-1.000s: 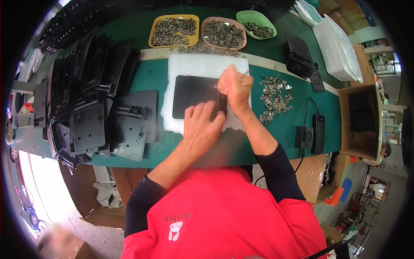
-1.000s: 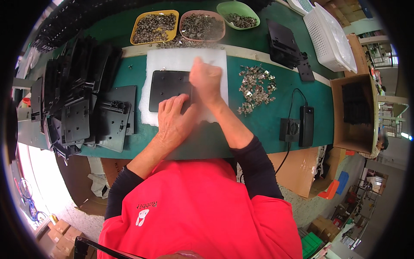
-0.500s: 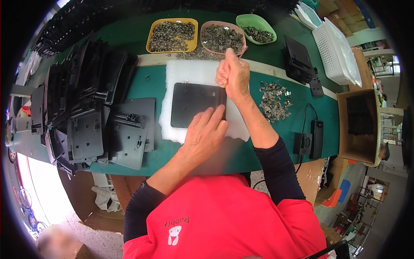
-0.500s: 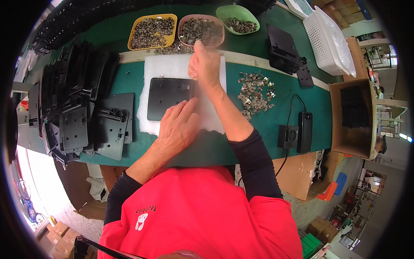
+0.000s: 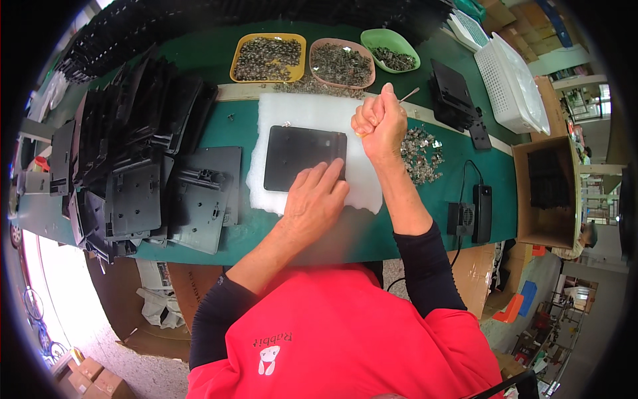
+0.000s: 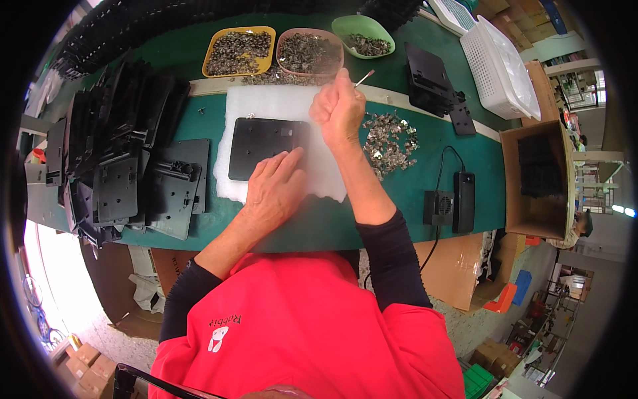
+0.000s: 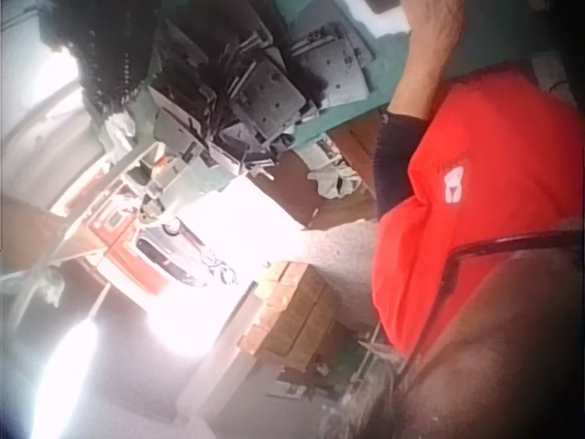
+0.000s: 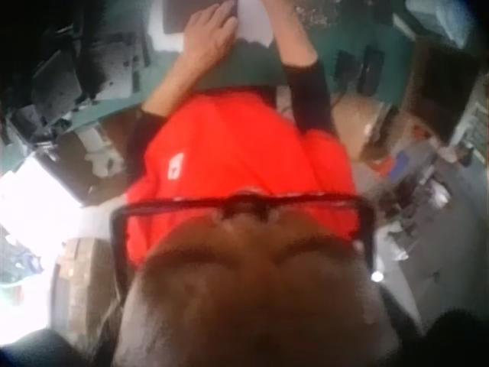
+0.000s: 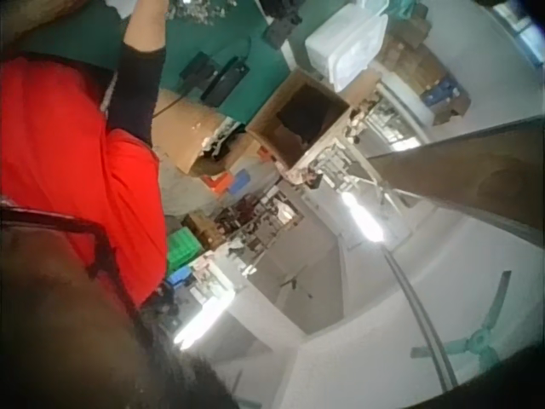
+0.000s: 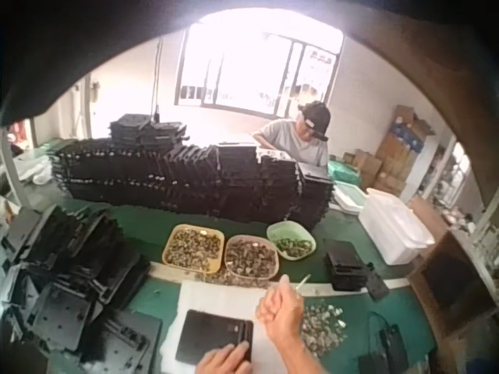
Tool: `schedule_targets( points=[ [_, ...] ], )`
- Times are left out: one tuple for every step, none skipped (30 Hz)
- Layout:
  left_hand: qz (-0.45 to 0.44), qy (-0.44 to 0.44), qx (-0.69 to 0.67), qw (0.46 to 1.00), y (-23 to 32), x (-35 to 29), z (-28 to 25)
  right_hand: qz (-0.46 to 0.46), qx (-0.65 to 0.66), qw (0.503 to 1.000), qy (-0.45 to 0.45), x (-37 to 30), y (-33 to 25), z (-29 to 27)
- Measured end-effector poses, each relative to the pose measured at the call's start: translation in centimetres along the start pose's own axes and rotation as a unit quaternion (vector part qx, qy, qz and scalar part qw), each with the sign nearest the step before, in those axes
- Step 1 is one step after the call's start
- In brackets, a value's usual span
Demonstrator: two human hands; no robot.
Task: The person uses a small screwdriver to tighten screws on the back of a black electronic device. They repeatedly pick up the device, secure fasteners, and place it back on the workbench. The person handles multiple similar units in a repetitive assembly or finishing process.
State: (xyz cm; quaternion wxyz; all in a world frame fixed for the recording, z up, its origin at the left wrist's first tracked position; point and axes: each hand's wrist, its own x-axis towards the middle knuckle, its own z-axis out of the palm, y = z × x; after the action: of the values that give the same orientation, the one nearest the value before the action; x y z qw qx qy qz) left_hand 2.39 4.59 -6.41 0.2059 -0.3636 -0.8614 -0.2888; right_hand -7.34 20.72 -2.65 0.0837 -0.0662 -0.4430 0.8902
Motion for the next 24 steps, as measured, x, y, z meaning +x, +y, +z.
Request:
schedule_targets(
  points=[
    [0.000,0.003,0.001,1.000,0.1,-0.1,0.0,-0.004,-0.036,0.999,-0.005,-0.2,0.0,0.0],
    [0.001,0.006,0.003,1.000,0.0,-0.4,0.0,-0.008,-0.073,0.997,-0.010,-0.5,0.4,0.2],
    [0.001,0.009,0.005,1.000,0.0,-0.6,0.1,-0.011,-0.109,0.994,-0.014,-0.5,0.8,0.5],
    [-0.005,0.007,0.004,1.000,0.2,-0.6,0.0,-0.012,-0.114,0.993,-0.039,-0.5,1.2,0.8],
    [-0.002,0.008,0.002,1.000,0.2,-0.4,0.0,-0.018,-0.113,0.992,-0.049,-0.4,1.5,1.0],
    [-0.003,0.007,0.001,1.000,0.2,-0.4,-0.1,-0.021,-0.110,0.992,-0.059,-0.4,2.2,1.3],
    [-0.003,0.006,0.000,1.000,0.2,-0.4,-0.2,-0.024,-0.106,0.992,-0.069,-0.4,2.7,1.7],
    [-0.002,0.005,-0.002,1.000,0.1,-0.5,-0.2,-0.015,-0.167,0.985,-0.036,-1.0,3.3,2.0],
    [-0.002,0.006,-0.004,1.000,0.2,-0.4,-0.2,-0.035,-0.188,0.980,-0.053,-1.2,3.8,1.9],
    [0.000,0.006,-0.006,1.000,0.1,-0.4,-0.2,-0.054,-0.208,0.974,-0.069,-1.3,4.4,1.5],
    [-0.011,0.003,-0.002,1.000,0.2,-0.6,-0.2,-0.075,-0.227,0.967,-0.085,-1.5,4.8,1.2],
    [-0.017,0.005,0.003,1.000,0.2,-0.8,-0.3,0.001,-0.152,0.987,-0.056,-1.4,3.9,2.0],
    [-0.006,0.013,0.000,1.000,0.3,-0.2,-0.2,0.036,-0.066,0.997,-0.023,-0.8,3.0,1.3],
    [-0.011,0.009,-0.002,1.000,0.2,-0.4,-0.3,0.029,-0.043,0.999,0.000,-0.7,2.8,1.1],
    [-0.014,0.010,-0.006,1.000,0.1,-0.5,-0.5,0.015,-0.023,0.999,0.025,-0.8,2.5,0.5],
    [-0.016,0.011,-0.015,1.000,0.0,-0.4,-0.3,-0.030,-0.080,0.996,0.021,-1.0,2.1,-0.7],
    [-0.020,0.026,-0.038,0.999,0.3,-0.2,-0.6,-0.071,-0.136,0.988,0.019,-1.3,1.9,-1.9],
    [-0.027,0.037,-0.059,0.997,0.6,0.3,-1.1,-0.056,-0.249,0.967,0.020,-1.5,1.6,-3.1],
    [-0.054,0.060,-0.091,0.993,0.9,0.5,-1.8,-0.030,-0.356,0.934,0.016,-2.1,1.6,-3.4],
    [-0.082,0.081,-0.125,0.986,1.2,0.9,-2.3,-0.046,-0.380,0.923,-0.023,-2.9,1.5,-3.6],
    [-0.110,0.100,-0.158,0.976,1.5,1.4,-2.7,-0.061,-0.404,0.910,-0.062,-3.6,1.4,-3.9],
    [-0.122,0.132,-0.207,0.962,1.9,2.0,-3.6,-0.017,-0.368,0.927,-0.065,-4.5,0.5,-3.5],
    [-0.134,0.163,-0.255,0.943,2.3,2.6,-4.1,0.027,-0.331,0.941,-0.068,-5.4,-0.9,-3.0],
    [-0.167,0.192,-0.327,0.910,1.9,2.7,-3.9,0.072,-0.289,0.952,-0.073,-6.2,-1.9,-2.4]
  ],
)
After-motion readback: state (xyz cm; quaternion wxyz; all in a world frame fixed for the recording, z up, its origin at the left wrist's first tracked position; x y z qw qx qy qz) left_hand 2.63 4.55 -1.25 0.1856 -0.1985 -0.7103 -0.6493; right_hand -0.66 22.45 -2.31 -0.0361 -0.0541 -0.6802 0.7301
